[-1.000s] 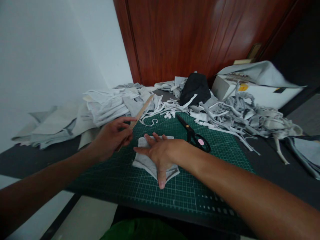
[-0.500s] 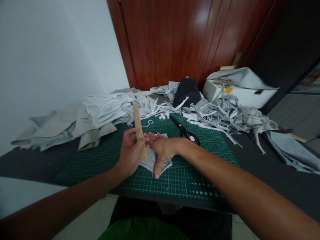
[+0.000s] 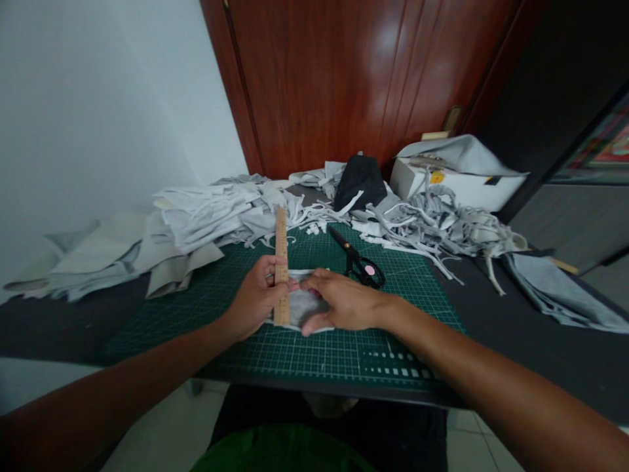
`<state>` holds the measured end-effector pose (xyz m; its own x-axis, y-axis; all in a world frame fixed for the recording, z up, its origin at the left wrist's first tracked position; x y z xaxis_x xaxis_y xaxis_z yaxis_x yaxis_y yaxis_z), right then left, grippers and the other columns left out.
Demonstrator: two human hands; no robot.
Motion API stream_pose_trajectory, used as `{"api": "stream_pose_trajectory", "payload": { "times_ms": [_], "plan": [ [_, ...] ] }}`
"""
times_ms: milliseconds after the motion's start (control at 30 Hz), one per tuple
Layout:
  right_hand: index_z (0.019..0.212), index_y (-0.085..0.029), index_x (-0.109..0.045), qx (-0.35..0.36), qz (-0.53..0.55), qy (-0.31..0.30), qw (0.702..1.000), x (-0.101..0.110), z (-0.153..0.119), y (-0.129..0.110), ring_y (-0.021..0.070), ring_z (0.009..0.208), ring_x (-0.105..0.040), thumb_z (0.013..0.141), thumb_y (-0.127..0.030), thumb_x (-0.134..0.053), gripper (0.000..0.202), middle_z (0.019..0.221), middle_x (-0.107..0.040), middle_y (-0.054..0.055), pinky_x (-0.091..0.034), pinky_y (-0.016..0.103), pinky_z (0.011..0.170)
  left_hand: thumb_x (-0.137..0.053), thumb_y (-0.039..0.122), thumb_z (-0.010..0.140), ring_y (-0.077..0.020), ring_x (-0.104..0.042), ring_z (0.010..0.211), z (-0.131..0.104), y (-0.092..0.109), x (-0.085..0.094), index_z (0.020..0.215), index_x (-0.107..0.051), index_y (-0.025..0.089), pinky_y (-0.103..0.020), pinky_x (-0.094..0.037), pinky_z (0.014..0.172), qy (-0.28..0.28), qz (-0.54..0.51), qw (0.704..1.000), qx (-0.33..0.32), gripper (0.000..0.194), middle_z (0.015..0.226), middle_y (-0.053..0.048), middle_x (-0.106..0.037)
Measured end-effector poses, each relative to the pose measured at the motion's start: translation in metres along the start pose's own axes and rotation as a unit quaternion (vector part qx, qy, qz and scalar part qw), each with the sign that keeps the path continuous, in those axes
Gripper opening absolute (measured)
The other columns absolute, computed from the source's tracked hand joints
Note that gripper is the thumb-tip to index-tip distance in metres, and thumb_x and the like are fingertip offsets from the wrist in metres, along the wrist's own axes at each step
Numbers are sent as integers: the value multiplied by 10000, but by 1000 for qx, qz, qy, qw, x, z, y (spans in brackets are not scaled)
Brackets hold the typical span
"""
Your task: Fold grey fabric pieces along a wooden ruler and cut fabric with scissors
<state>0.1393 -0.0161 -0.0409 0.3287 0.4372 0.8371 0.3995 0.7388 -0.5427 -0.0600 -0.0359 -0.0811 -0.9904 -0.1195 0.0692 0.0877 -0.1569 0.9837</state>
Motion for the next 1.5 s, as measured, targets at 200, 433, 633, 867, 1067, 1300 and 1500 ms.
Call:
{"api": "stream_pose_trajectory", "payload": {
  "times_ms": [200, 433, 633, 867, 1067, 1300, 1500],
  "plan": [
    [1241, -155, -683, -43, -14, 42, 998, -5, 4, 2, 299, 1100, -612, 914, -339, -825, 401, 1135, -641, 116, -510, 452, 1005, -777, 232, 748, -154, -630, 781, 2, 4, 3, 1095, -572, 211, -279, -500, 697, -26, 59, 998, 11, 403, 899, 19, -620],
    [1468, -55, -584, -92, -68, 22, 993, -4, 2, -5, 406, 1278, -532, 682, -558, -967, 1009, 1343, -565, 215, -444, 571, 1145, -780, 247, 740, -173, -647, 755, 3, 5, 5, 1065, -584, 208, -293, -502, 674, -56, 89, 995, -3, 381, 852, 19, -640],
    [1590, -49, -457, -109, -69, 8, 992, -5, -1, -3, 443, 1534, -355, 657, -566, -966, 1181, 1647, -393, 284, -314, 584, 1267, -748, 177, 695, -203, -685, 799, 8, 8, 1, 1039, -599, 206, -344, -550, 734, -99, 131, 985, -47, 376, 884, -7, -684],
    [1719, -42, -12, -148, -14, 32, 988, -9, -2, -1, 490, 1598, -248, 595, -517, -1004, 1573, 1724, -208, 367, -290, 635, 1266, -705, 186, 741, -233, -718, 846, 8, 14, -21, 1053, -620, 188, -375, -564, 764, -127, 126, 982, -57, 323, 908, -42, -715],
    [1685, -70, 205, -118, 11, 64, 991, -15, -5, 5, 464, 1612, -232, 598, -491, -1021, 1692, 1724, -185, 378, -272, 615, 1278, -606, 109, 771, -253, -703, 944, 6, 15, -47, 1051, -600, 190, -413, -540, 866, -84, 144, 984, -67, 291, 1002, -72, -710],
    [1658, -82, 281, -120, 30, 77, 989, -19, -10, 6, 446, 1579, -331, 617, -430, -1025, 1705, 1704, -229, 390, -355, 580, 1244, -690, 122, 741, -294, -685, 991, -2, 27, -39, 1092, -625, 244, -480, -510, 970, -120, 265, 949, -125, 378, 1013, -38, -726],
    [1669, -28, 223, -144, -6, 79, 986, -18, -10, 0, 460, 1458, -509, 667, -384, -990, 1613, 1558, -489, 389, -470, 568, 1149, -688, 241, 845, -322, -688, 1187, -8, 29, -21, 1274, -643, 249, -509, -503, 1071, -195, 281, 923, -179, 431, 1265, -103, -745]
  ]
}}
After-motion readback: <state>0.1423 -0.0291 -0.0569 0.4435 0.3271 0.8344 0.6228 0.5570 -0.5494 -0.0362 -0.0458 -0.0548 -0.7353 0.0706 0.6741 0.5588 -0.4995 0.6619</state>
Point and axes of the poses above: each hand's wrist, its own z-axis towards the middle knuckle, its own x-axis out of the back of the hand, y = z × x, the point moved 2 cm from there along z, towards the middle knuckle
